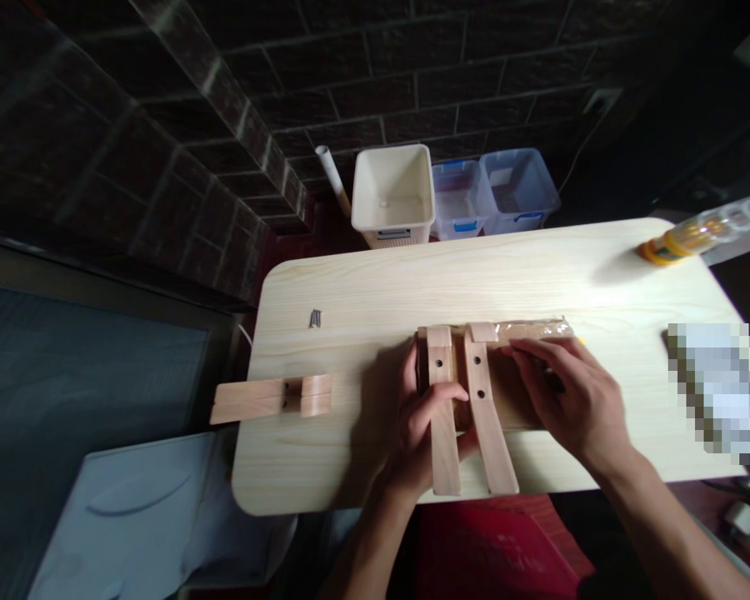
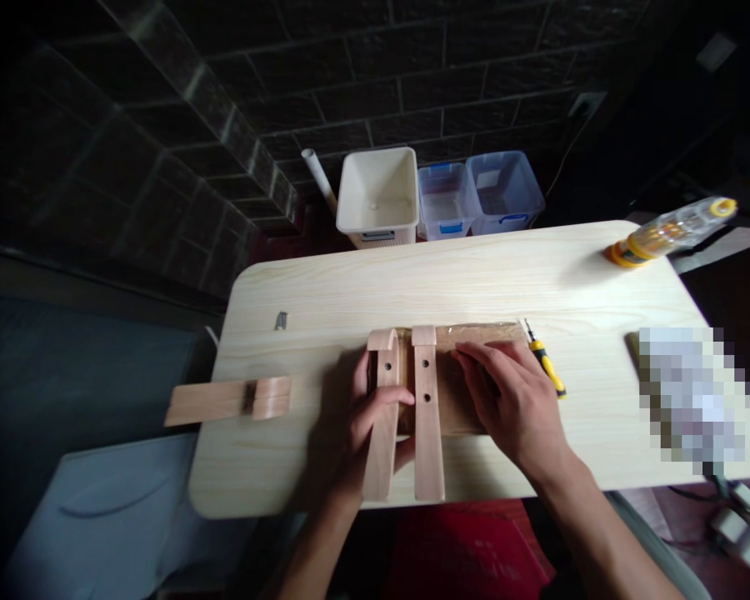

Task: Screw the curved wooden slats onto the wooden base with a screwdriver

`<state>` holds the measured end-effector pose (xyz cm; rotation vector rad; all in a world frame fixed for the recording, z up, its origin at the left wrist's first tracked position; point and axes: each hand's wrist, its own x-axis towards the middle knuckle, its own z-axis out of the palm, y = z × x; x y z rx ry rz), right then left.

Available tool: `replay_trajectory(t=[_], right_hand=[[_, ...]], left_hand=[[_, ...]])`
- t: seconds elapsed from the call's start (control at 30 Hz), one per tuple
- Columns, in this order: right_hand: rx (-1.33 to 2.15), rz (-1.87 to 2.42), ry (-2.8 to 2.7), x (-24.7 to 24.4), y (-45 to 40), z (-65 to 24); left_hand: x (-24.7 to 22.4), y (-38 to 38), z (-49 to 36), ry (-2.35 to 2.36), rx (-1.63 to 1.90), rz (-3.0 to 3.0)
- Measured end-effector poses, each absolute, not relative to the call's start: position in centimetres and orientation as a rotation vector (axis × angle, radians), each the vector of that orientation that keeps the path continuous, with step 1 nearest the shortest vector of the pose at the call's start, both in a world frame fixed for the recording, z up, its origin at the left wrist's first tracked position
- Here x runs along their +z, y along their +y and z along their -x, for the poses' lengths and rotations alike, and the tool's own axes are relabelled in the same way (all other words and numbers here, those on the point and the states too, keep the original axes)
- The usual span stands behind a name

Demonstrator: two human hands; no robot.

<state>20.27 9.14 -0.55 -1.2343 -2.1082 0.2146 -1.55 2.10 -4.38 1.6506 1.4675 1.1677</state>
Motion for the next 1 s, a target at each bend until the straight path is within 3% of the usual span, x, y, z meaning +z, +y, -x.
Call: replay_trajectory(t=[1.0], right_hand=[[0.497,1.232,-1.945,0.1,8.9,-21.4]], left_hand=[[-3.5,1.3,4.8,1.239,1.052,-1.675]])
